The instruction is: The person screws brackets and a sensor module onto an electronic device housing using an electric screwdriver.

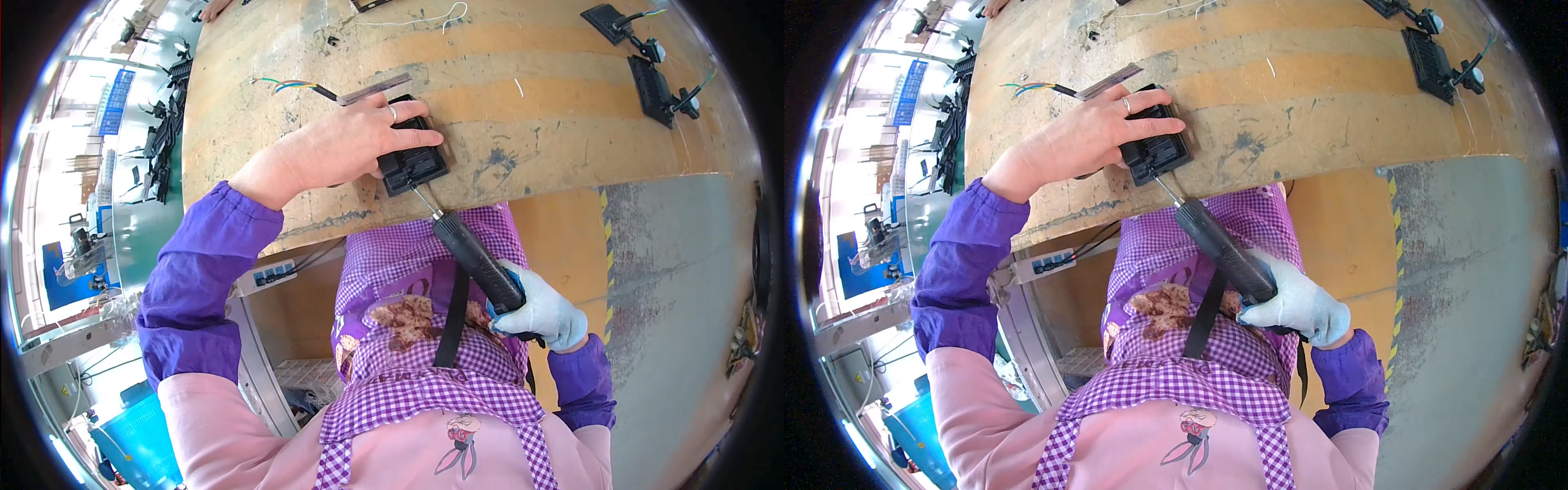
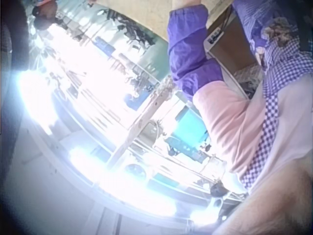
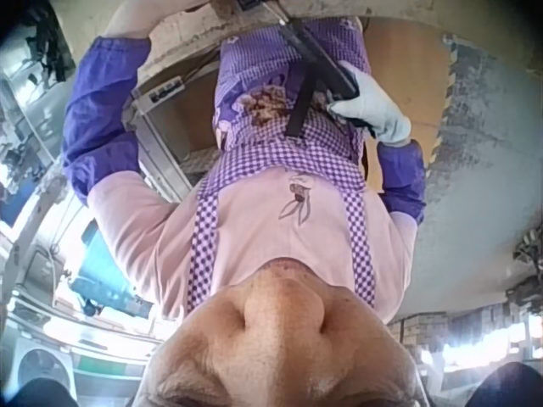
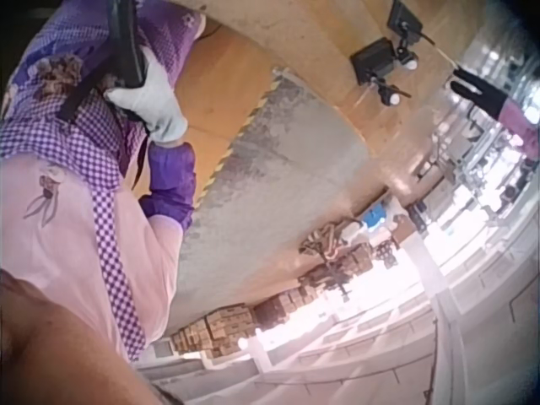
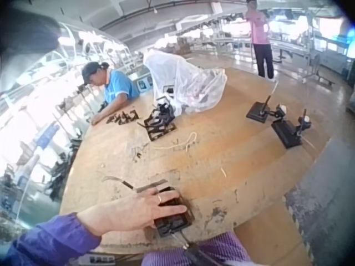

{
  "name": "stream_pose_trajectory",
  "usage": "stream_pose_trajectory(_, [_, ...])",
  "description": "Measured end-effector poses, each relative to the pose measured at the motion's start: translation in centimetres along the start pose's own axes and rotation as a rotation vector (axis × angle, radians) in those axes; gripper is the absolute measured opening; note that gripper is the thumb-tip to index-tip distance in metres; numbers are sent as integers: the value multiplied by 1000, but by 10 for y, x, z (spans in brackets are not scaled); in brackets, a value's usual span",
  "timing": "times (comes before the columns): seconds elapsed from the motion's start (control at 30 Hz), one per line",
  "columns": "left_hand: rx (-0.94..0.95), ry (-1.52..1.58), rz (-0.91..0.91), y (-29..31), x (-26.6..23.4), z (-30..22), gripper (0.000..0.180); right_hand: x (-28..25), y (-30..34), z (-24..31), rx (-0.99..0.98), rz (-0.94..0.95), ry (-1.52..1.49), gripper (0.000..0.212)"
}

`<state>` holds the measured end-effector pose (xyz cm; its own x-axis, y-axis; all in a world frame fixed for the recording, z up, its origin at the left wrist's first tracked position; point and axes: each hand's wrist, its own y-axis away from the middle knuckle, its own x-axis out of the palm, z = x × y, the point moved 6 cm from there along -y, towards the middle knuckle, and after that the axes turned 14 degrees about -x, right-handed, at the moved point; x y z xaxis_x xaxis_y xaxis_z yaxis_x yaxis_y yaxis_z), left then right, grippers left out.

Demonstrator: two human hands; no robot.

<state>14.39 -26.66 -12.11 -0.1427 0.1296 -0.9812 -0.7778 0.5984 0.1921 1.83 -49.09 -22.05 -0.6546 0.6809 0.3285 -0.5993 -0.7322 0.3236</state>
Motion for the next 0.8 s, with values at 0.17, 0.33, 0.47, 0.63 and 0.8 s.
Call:
stream_pose_trajectory(0.17, [-1, -10, -11, -1, 0, -1, 86, 1, 0, 0, 15, 2, -21, 66])
stream_pose_trajectory(0.33, [-14, 28, 12, -2, 0, 0, 85, 3, 0, -1, 30, -5, -46, 66])
stream_pose_trajectory(0.47, [-11, 25, 3, -2, 0, 0, 84, 4, 1, -4, 14, -9, -84, 70])
stream_pose_trajectory(0.63, [-3, 3, 6, -2, 1, -1, 84, 5, 3, -6, 15, -5, -138, 76])
stream_pose_trajectory(0.8, [9, 3, -16, -1, -2, -1, 84, 7, 4, -8, 24, -2, -181, 79])
